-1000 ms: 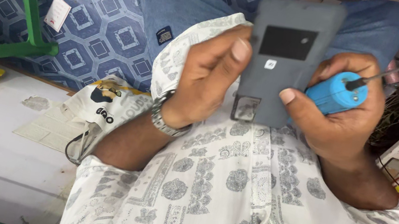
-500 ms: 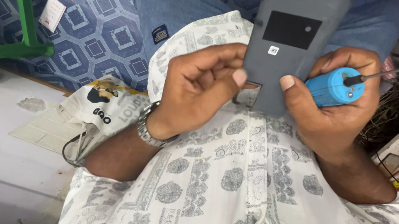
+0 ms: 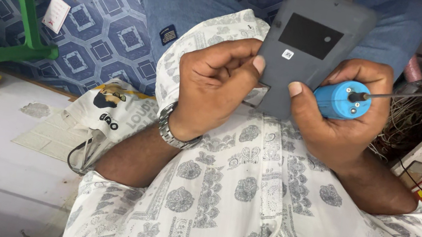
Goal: The person sits on the floor of a phone repair shop and uses a blue electric screwdriver to unscrew screws from the back cover of a smartphone held in their other hand. They repeatedly turn the phone over and reposition it to reach screws along different edges of the cover.
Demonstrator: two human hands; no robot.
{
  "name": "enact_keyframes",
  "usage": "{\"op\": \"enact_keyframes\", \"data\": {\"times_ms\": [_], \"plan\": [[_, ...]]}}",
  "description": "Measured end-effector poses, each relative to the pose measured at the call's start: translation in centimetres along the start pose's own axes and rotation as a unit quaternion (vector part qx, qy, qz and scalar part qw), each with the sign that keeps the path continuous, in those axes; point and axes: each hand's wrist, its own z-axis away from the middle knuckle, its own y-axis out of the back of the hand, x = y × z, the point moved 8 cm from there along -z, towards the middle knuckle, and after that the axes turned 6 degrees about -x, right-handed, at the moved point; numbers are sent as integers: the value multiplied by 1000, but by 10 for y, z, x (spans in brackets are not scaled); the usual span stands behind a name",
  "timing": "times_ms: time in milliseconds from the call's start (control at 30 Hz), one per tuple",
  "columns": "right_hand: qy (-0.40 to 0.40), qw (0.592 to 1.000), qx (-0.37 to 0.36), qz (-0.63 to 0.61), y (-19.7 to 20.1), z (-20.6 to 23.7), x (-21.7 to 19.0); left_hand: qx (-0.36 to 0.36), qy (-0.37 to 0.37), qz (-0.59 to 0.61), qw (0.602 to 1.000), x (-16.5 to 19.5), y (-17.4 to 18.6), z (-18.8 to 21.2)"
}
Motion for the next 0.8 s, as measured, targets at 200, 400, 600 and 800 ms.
{"op": "enact_keyframes", "data": {"times_ms": [200, 400, 600, 800], "plan": [[18, 1000, -10, 24, -1, -6, -6, 18, 12, -67, 998, 2, 2, -2], [19, 999, 38, -30, 9, -22, -13, -2, 19, -99, 995, 6, -7, -1], [-24, 998, 21, -56, 9, -29, -9, -14, 37, -218, 975, 11, -8, -8], [-54, 995, -5, -80, 2, -22, -2, -47, -42, -238, 969, 34, -6, -20]]}}
